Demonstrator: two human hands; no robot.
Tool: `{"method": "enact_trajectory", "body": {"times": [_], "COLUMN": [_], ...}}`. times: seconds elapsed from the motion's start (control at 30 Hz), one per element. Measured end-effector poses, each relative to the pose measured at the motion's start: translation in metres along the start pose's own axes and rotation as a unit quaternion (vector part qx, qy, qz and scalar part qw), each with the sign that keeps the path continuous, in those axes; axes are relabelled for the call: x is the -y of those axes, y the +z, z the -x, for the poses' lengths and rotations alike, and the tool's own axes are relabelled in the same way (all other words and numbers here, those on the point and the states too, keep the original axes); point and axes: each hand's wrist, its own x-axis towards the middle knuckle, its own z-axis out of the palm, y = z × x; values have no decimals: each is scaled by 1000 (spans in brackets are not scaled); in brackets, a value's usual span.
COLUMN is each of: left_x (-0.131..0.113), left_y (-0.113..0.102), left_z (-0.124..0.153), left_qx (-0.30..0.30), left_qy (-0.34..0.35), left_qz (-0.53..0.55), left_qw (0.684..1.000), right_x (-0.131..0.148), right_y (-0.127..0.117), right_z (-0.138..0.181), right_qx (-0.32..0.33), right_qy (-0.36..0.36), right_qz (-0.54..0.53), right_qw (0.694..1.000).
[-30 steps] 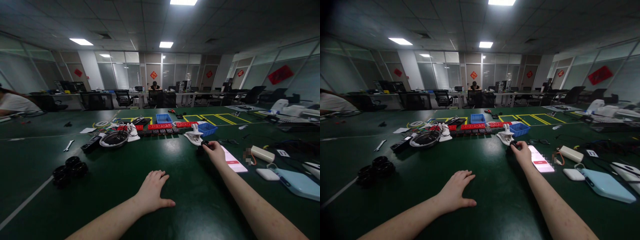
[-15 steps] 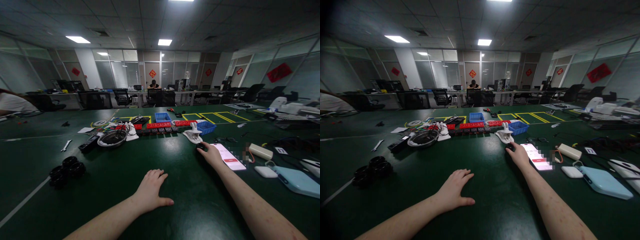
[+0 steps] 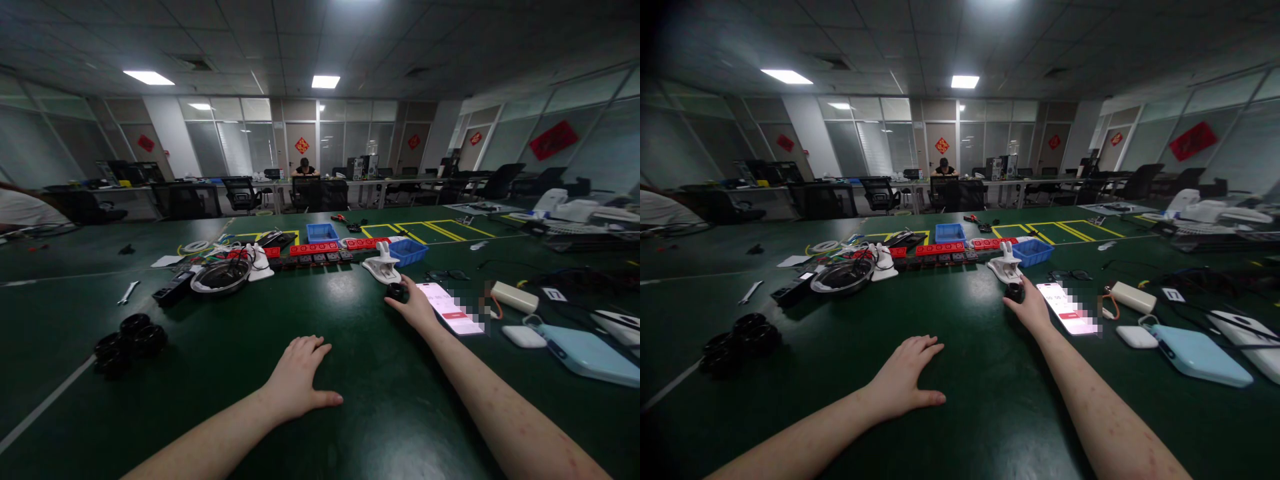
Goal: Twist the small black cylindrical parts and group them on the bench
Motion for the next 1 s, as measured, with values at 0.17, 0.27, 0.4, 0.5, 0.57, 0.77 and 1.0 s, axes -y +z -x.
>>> {"method": "enact_trajectory", "body": {"times": [0.17, 0.27, 0.4, 0.5, 0.57, 0.77, 1.0], "left_x": [-2, -3, -2, 0, 1, 1, -1], "left_y": [-2, -4, -5, -3, -2, -1, 0], "left_z": [0, 1, 1, 1, 1, 1, 1], "left_qx": [4, 3, 6, 4, 4, 3, -6], "left_qy": [1, 1, 5, 6, 6, 4, 11], "left_qz": [1, 2, 7, 9, 9, 3, -3], "left_qw": [1000, 1000, 1000, 1000, 1000, 1000, 1000], "right_x": [1, 3, 6, 7, 8, 11, 1], "right_y": [-6, -7, -5, -4, -3, -2, 2], "right_z": [2, 2, 3, 5, 7, 9, 4], "right_qx": [-15, -17, 2, 19, 19, 10, -6], "right_qy": [-73, -110, -164, -165, -153, -144, -166], "right_qz": [56, 103, 144, 147, 149, 173, 185], "right_qw": [996, 988, 976, 975, 977, 974, 969]}}
